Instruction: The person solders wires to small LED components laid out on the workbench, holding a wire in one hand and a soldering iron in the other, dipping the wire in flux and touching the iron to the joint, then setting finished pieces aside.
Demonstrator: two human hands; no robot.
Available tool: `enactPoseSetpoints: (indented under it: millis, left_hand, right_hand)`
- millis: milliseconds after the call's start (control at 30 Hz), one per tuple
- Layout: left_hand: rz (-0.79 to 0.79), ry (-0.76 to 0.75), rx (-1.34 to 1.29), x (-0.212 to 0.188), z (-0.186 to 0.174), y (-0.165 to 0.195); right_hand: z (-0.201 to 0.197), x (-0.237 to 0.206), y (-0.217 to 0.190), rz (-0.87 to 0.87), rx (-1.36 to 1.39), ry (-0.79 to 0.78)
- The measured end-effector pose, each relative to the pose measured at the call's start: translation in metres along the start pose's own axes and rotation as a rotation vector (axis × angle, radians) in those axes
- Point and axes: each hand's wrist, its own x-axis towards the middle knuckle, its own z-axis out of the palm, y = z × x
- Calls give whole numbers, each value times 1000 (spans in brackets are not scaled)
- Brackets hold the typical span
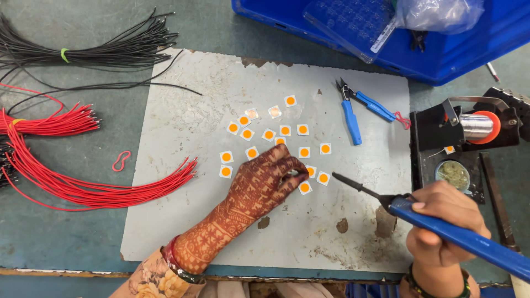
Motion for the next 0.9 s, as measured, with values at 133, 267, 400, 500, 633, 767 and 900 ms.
enactPoseSetpoints:
  millis: [133, 267, 400, 500, 633, 767, 900]
  left_hand:
    - [-18, -68, 5, -3, 7, 3]
    - [-74, -109, 51, -3, 10, 1]
    - [-46, -82, 73, -1, 16, 6]
    - [-73, -104, 74, -2, 17, 5]
    - [-68, -102, 80, 3, 13, 18]
    - [-68, -88, 91, 5, 18, 22]
    - [-48, -90, 99, 1, 21, 14]
  right_hand:
    - [5, -10, 2, -2, -6, -6]
    - [9, -15, 5, 1, 26, -31]
    - [3, -14, 2, 12, 45, -72]
    - [4, -13, -1, 33, 56, -90]
    - [-4, -3, -5, 25, 60, -79]
    - [-10, 1, -5, 31, 79, -74]
    - [-1, -5, -8, 22, 40, -102]
